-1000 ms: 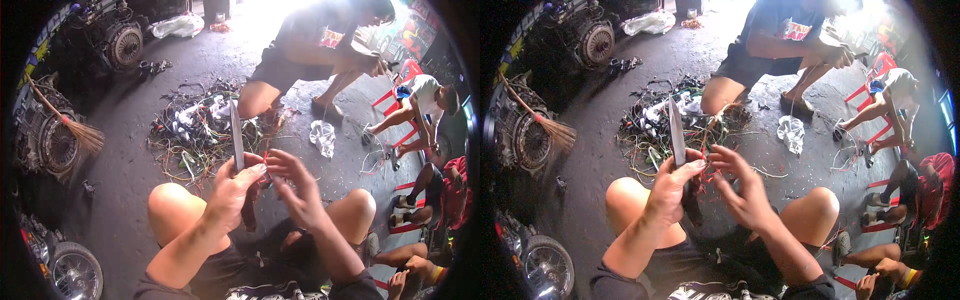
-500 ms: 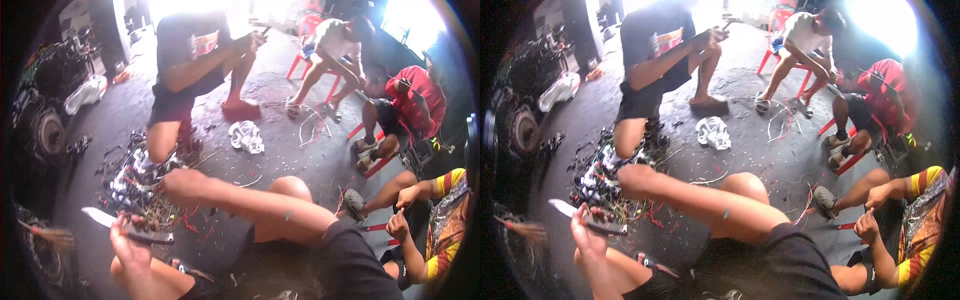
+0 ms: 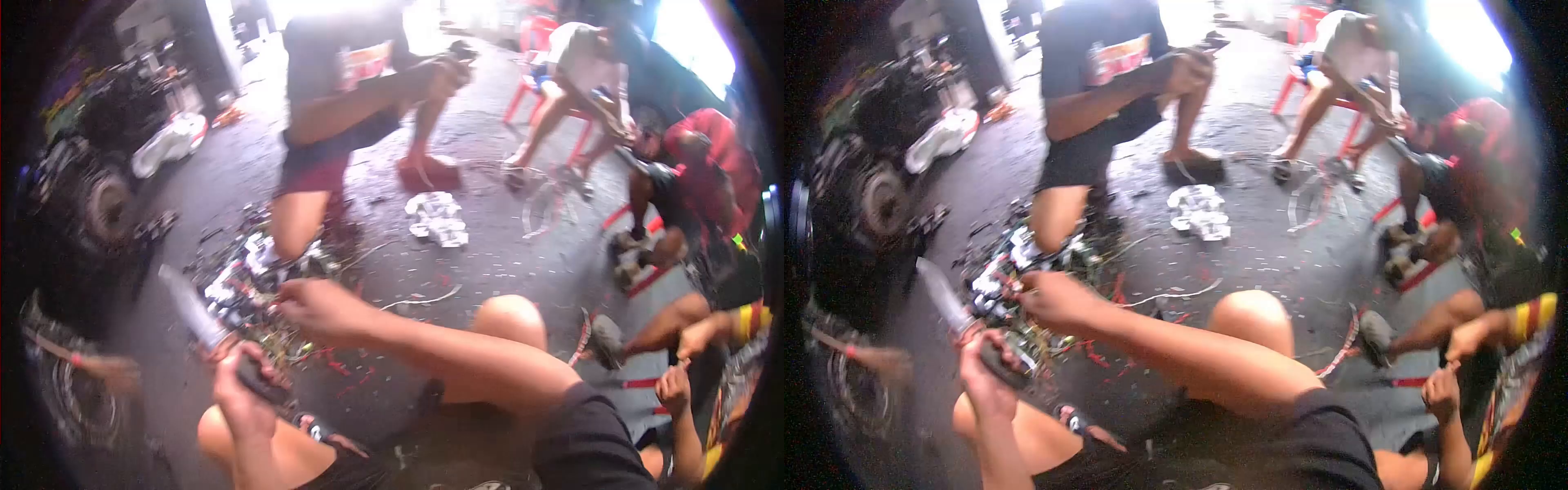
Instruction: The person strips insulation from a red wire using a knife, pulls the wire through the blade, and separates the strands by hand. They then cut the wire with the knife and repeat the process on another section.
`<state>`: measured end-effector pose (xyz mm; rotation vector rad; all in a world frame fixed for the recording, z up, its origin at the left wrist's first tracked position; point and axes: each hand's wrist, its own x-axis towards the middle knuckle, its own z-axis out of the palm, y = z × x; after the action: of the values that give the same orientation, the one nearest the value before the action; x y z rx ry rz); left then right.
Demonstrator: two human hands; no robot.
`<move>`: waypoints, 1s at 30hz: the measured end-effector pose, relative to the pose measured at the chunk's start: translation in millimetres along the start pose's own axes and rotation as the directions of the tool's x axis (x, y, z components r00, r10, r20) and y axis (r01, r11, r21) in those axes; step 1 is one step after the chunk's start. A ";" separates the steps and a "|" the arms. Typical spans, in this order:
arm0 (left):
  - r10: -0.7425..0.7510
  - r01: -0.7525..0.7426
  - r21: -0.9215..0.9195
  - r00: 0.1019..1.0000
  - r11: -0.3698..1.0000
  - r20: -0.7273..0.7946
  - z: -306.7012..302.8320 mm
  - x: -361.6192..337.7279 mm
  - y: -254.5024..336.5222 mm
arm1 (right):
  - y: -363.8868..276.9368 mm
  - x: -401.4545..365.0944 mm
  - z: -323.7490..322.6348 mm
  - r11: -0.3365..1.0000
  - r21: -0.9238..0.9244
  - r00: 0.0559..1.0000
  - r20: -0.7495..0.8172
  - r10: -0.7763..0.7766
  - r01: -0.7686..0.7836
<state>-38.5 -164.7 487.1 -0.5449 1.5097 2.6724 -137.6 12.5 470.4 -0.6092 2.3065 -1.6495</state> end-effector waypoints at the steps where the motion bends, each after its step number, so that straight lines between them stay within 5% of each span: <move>1: 0.305 -0.301 0.196 0.952 0.933 0.006 14.1 -5.8 -2.3 | -16.0 -11.4 -4.8 0.981 0.115 0.988 0.016 0.154 -0.154; 2: 0.358 -0.368 0.308 0.929 0.877 0.092 4.3 -1.7 -3.9 | -29.1 -22.5 -6.0 0.968 0.149 0.978 -0.013 0.207 -0.202; 4: 0.309 -0.378 0.491 0.926 0.785 0.218 4.1 -6.1 0.8 | -13.1 -42.1 12.7 0.897 0.440 0.989 -0.107 0.098 -0.041; 7: 0.311 -0.456 0.826 0.879 0.332 0.361 11.5 -10.6 -1.8 | -39.2 -77.5 12.2 0.747 0.644 0.964 -0.056 0.261 -0.165; 9: 0.396 -0.563 0.824 0.772 0.065 0.497 19.7 -12.2 -4.5 | -31.0 -92.6 21.6 0.654 0.744 0.957 -0.069 0.283 -0.140; 14: 0.390 -0.510 0.827 0.730 -0.236 0.561 38.4 -20.0 3.1 | -31.7 -107.6 33.2 0.331 0.935 0.941 0.005 0.338 -0.124; 24: 0.430 -0.532 0.784 0.656 -0.318 0.620 43.5 -16.6 -12.7 | -19.3 -121.6 39.8 0.395 0.915 0.959 -0.037 0.280 -0.080; 30: 0.443 -0.544 0.816 0.693 -0.197 0.569 40.0 -13.5 -17.6 | -19.3 -122.6 43.4 0.418 0.907 0.957 -0.079 0.279 -0.047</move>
<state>-33.9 -120.0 495.5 0.4272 3.4026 0.8259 -7.0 27.7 468.5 0.0811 1.1107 -2.5473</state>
